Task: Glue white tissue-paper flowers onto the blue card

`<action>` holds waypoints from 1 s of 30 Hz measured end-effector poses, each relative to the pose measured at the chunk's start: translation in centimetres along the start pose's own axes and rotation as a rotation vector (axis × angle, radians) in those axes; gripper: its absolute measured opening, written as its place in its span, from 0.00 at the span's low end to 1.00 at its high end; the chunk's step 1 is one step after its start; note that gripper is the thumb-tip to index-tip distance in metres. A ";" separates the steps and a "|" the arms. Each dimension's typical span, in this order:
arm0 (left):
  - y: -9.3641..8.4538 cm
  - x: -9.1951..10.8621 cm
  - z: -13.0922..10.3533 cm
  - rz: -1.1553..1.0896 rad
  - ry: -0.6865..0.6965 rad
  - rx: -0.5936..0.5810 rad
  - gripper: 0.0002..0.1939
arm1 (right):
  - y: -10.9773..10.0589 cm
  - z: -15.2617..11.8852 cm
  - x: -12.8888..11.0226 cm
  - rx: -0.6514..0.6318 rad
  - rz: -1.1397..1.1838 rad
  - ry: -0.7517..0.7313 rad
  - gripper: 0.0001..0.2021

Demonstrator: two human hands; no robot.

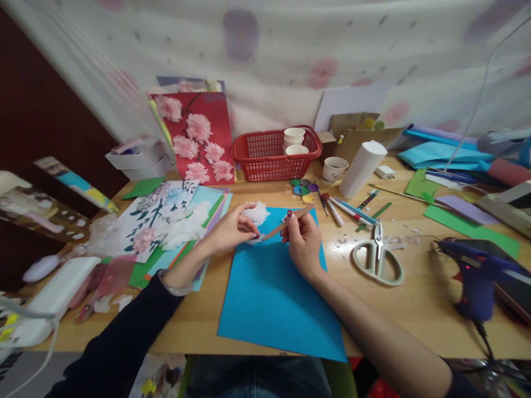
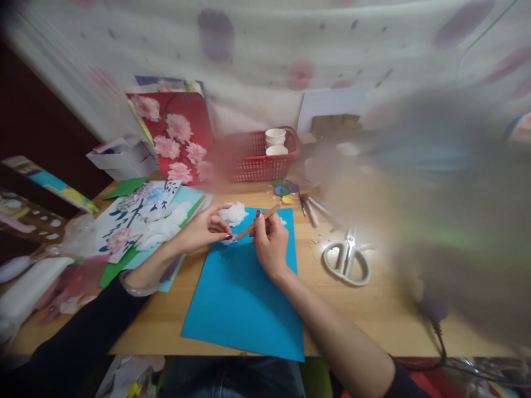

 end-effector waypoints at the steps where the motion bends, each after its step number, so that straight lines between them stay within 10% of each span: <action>1: 0.3 -0.1 0.2 0.010 -0.007 -0.034 0.39 | 0.0 0.0 0.0 -0.005 -0.012 -0.006 0.15; 30: 0.8 -0.3 1.4 0.333 0.100 -0.109 0.34 | 0.8 -0.1 0.7 -0.164 -0.338 -0.172 0.12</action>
Point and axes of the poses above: each hand's wrist, its own z-axis towards the middle knuckle, its own y-axis out of the palm, x = y × z, the point moved 3 cm from there along z, towards the middle knuckle, and after that the axes turned 2 degrees about -z, right-handed, at the moved point
